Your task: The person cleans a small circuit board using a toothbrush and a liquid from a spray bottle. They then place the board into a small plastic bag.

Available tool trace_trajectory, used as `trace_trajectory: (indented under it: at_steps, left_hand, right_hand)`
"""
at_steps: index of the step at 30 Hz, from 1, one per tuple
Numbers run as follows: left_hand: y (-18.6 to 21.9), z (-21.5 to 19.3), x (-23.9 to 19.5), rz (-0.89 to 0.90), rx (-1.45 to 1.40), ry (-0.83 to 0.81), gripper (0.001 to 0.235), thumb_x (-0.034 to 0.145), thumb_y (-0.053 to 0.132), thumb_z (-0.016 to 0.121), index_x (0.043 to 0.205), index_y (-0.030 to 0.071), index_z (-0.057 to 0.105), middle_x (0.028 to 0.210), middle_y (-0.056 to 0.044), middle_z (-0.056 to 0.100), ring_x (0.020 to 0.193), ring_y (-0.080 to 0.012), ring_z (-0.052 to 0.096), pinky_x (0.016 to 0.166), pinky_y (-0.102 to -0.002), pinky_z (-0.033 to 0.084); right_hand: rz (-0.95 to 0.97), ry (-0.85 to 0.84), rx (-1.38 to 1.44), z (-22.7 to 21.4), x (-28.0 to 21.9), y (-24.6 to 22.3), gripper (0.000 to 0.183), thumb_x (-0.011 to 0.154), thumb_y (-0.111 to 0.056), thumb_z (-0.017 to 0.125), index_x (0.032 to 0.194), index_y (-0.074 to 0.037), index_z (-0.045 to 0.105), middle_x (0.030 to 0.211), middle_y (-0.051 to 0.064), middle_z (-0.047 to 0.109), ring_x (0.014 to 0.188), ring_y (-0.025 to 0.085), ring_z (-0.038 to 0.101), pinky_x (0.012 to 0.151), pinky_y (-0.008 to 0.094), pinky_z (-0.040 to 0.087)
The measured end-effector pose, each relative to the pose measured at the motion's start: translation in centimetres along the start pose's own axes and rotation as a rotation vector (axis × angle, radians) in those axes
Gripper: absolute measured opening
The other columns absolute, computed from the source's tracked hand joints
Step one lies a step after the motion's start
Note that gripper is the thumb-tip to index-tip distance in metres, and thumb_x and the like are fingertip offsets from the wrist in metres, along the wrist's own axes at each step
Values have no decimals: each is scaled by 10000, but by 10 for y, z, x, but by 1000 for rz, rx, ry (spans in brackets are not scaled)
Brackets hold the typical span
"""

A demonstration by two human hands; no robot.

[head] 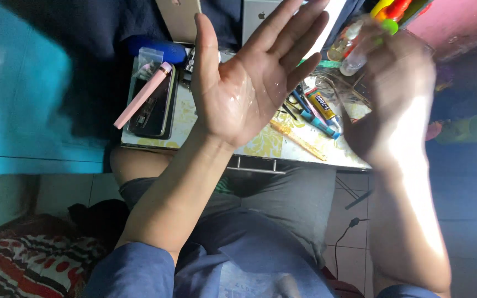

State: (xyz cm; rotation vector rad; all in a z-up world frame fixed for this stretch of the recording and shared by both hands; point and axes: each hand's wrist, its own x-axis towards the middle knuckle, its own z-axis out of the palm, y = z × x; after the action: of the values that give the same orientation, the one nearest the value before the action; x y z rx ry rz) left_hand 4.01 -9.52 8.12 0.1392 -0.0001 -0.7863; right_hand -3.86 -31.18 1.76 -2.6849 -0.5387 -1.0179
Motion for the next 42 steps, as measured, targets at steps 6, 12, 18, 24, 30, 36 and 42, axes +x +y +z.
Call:
trace_trajectory:
  at_steps: [6, 12, 18, 24, 30, 36, 42]
  left_hand:
    - [-4, -24, -27, 162, -356, -71, 1098, 906, 850, 157, 1667, 62, 87, 1750, -156, 42, 1617, -275, 29, 1302, -487, 2]
    - [-17, -121, -97, 158, 338, 18, 818, 1016, 572, 369, 1633, 42, 281, 1683, -87, 325, 1603, -194, 255, 1316, -393, 264]
    - [28, -136, -146, 436, 442, -230, 677, 1137, 631, 392, 1665, 212, 323, 1822, -122, 29, 1739, -300, -9, 1441, -489, 34]
    - [34, -143, -184, 293, 848, 93, 707, 1097, 462, 430, 1619, 52, 187, 1702, -259, 233, 1600, -386, 267, 1264, -517, 306]
    - [45, -149, -166, 590, 1092, 578, 467, 1076, 310, 474, 700, 46, 558, 357, -7, 394, 282, -146, 408, 368, -236, 377]
    - [47, -146, -146, 347, 631, 286, 711, 813, 813, 189, 568, 150, 264, 498, 14, 189, 455, -118, 130, 464, -308, 96]
    - [43, -150, -138, 408, 953, 237, 248, 1090, 354, 451, 1033, 142, 567, 713, 25, 427, 553, -101, 402, 490, -219, 319]
  right_hand:
    - [-76, -216, 382, 42, 14, -142, 960, 1007, -724, 231, 1588, 40, 228, 1650, 358, 253, 1596, 527, 261, 1353, 610, 216]
    - [60, -151, 599, 72, 40, -156, 830, 1090, -671, 129, 1709, -118, 143, 1801, 176, 107, 1758, 360, 131, 1525, 556, 172]
    - [-273, -367, 731, 120, -3, -205, 934, 1001, -706, 149, 1614, -3, 201, 1692, 282, 246, 1632, 447, 260, 1385, 567, 181]
    - [48, -332, 263, 133, 14, -133, 761, 1037, -615, 382, 1558, -63, 436, 1641, 164, 386, 1536, 439, 330, 1203, 640, 244]
    - [115, -347, -56, 125, 18, -122, 516, 928, -529, 804, 1261, -138, 752, 1567, 93, 463, 1460, 382, 271, 1078, 636, 266]
    - [-2, -272, -30, 132, 24, -114, 297, 926, -422, 831, 993, -145, 746, 1453, 92, 583, 1361, 396, 421, 1066, 591, 310]
    - [-65, -189, 40, 138, 26, -106, 332, 811, -401, 829, 854, -85, 738, 1360, 38, 681, 1358, 312, 477, 1093, 578, 335]
